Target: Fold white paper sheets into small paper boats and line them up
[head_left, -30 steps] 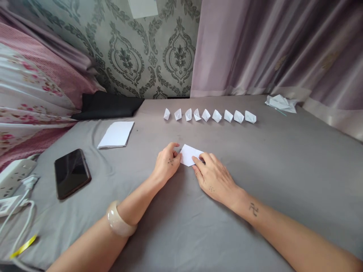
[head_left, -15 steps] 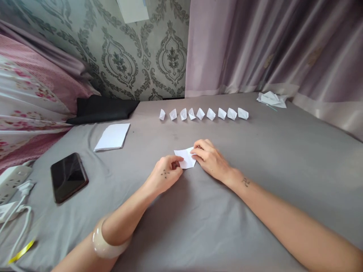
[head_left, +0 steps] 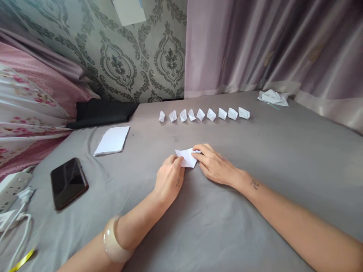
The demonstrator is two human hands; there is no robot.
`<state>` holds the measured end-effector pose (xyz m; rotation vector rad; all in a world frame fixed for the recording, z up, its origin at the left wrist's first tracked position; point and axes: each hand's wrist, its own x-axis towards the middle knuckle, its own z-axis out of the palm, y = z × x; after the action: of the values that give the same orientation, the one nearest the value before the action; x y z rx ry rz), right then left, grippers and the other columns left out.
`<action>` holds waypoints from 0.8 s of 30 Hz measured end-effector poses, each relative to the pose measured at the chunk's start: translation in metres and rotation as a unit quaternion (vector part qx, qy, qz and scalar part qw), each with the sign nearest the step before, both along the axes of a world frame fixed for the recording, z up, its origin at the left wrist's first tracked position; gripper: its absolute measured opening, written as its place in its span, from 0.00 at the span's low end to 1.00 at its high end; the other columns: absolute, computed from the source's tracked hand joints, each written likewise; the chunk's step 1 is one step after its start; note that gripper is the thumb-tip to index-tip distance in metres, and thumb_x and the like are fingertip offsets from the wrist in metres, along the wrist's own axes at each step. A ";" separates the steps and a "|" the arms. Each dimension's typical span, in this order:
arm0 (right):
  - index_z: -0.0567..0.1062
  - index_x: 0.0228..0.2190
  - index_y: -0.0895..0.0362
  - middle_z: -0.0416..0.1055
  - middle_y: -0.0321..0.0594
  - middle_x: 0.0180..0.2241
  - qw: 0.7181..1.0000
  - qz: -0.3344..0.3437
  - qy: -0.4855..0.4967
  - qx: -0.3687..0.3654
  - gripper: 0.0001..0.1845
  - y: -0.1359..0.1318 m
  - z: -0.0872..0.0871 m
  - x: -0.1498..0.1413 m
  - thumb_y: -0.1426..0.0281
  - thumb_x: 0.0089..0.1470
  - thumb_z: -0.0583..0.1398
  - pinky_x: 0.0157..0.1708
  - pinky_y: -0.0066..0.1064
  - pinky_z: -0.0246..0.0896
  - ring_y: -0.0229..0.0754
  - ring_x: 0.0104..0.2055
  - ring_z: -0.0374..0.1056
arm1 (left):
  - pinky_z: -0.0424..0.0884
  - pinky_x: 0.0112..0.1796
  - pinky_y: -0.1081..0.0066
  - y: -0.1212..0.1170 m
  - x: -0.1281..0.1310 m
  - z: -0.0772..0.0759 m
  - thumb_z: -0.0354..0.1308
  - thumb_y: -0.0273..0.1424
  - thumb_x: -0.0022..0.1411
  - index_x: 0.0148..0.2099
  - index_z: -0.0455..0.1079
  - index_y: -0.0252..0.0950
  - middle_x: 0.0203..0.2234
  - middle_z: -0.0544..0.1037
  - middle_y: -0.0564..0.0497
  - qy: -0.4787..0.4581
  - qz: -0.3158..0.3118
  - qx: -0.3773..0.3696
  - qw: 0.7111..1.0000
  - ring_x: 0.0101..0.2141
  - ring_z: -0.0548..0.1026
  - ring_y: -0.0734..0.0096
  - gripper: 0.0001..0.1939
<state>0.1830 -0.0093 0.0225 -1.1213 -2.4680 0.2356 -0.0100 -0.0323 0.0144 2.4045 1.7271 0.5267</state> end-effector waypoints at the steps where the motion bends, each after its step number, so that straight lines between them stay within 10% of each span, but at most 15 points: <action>1: 0.73 0.46 0.58 0.66 0.48 0.50 1.000 -0.003 -0.003 0.004 0.21 0.000 0.000 0.002 0.82 0.54 0.49 0.48 0.44 0.67 0.47 0.53 0.61 | 0.68 0.33 0.69 -0.001 0.002 0.002 0.45 0.27 0.66 0.48 0.67 0.36 0.38 0.73 0.45 0.028 0.000 0.002 1.000 0.36 0.73 0.65 0.13; 15: 0.73 0.46 0.57 0.70 0.45 0.49 0.998 0.033 -0.046 -0.001 0.21 -0.020 0.005 0.007 0.82 0.55 0.50 0.44 0.41 0.69 0.46 0.50 0.66 | 0.66 0.32 0.69 -0.011 0.014 0.019 0.46 0.22 0.62 0.35 0.69 0.36 0.32 0.71 0.45 0.211 -0.038 0.038 0.976 0.34 0.70 0.64 0.11; 24: 0.74 0.47 0.54 0.71 0.39 0.51 0.998 0.045 -0.019 -0.045 0.23 -0.016 0.009 0.019 0.81 0.56 0.49 0.49 0.38 0.66 0.43 0.52 0.67 | 0.66 0.42 0.67 0.018 -0.009 0.014 0.44 0.32 0.69 0.44 0.73 0.39 0.42 0.75 0.48 0.006 -0.170 -0.010 0.985 0.41 0.71 0.66 0.16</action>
<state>0.2016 -0.0248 0.0314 -1.0594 -2.5673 0.3588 -0.0194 -0.0145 0.0289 2.6119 1.2752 0.4433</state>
